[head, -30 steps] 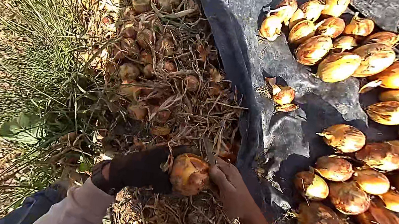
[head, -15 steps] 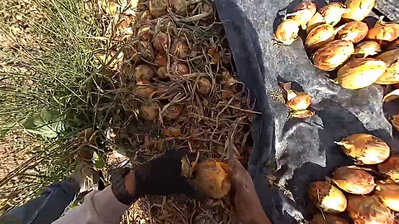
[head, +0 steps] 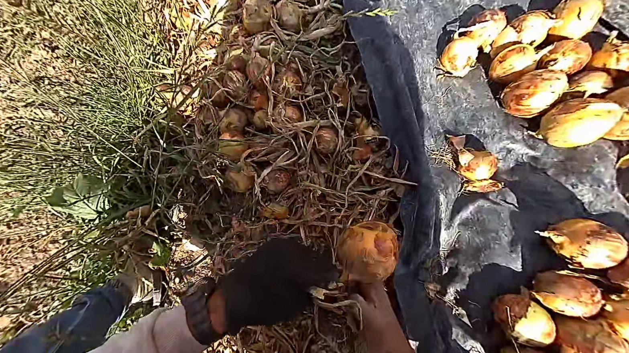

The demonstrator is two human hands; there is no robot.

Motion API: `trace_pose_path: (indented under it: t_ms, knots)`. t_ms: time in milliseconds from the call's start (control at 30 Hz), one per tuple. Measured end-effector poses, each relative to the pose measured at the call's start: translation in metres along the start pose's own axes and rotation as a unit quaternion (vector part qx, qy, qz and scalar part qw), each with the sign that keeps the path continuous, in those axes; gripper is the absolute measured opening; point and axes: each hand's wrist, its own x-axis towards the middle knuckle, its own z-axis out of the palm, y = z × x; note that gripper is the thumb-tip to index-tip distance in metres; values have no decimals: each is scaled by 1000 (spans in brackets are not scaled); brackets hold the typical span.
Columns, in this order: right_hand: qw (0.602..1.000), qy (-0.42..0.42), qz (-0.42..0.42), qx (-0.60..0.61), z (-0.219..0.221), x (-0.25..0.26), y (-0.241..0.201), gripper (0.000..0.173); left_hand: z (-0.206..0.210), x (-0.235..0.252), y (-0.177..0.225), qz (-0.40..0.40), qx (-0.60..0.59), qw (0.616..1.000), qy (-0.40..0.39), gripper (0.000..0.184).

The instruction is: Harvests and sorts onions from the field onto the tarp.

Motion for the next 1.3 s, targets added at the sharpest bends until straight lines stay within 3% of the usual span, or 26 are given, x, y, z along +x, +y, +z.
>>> trace_pose_path:
  t_ms: [67, 133, 300, 400, 500, 567, 633, 700, 800, 933, 1000, 1067, 1133, 1200, 1267, 1300]
  knots:
    - [996, 73, -46, 21, 9, 1, -5, 78, 6, 3, -1, -6, 30, 998, -59, 28]
    - [983, 141, -110, 42, -1, 11, -9, 65, 2, 15, -6, -79, 90, 987, -106, 32]
    - [945, 289, -144, 56, -58, 17, -61, 67, -7, 48, -87, -257, 286, 923, 28, 46]
    - [951, 265, -159, 13, -59, 8, -70, 64, -18, 66, -137, -354, 324, 875, 60, 63]
    - [970, 209, -119, -42, -43, -1, -55, 59, -31, 73, -145, -411, 277, 869, -1, 79]
    - [979, 178, -76, -70, -34, 1, -41, 60, -33, 68, -126, -353, 203, 913, -2, 83]
    - [985, 145, -23, -91, -26, 5, -31, 65, -24, 55, -88, -243, 113, 963, 28, 82]
    - [989, 109, 11, -101, -18, 5, -29, 71, -12, 39, -43, -180, 0, 983, 48, 83]
    - [994, 28, -45, -93, -12, 7, -34, 75, -11, 22, -5, -181, -207, 961, -10, 80]
    - [992, -57, -110, 26, -10, 5, -44, 59, -37, 13, -11, -165, -355, 907, -154, 49]
    - [989, -63, -88, 105, -9, 4, -45, 54, -40, 15, -15, -217, -336, 899, -178, 41]
    - [989, -61, -78, 105, -12, 6, -42, 51, -47, 20, -19, -224, -257, 926, -160, 41]
    - [994, -35, -95, 48, -14, 7, -34, 52, -54, 24, -20, -177, -76, 978, -82, 47]
    - [994, 11, -104, -18, -16, 6, -26, 55, -49, 31, -24, -110, 135, 984, 47, 45]
    - [995, 68, -65, -34, -14, 8, -16, 57, -44, 36, -24, -78, 178, 975, 108, 38]
    - [995, 79, -38, -37, -15, 11, -12, 59, -41, 38, -18, -65, 157, 982, 89, 33]
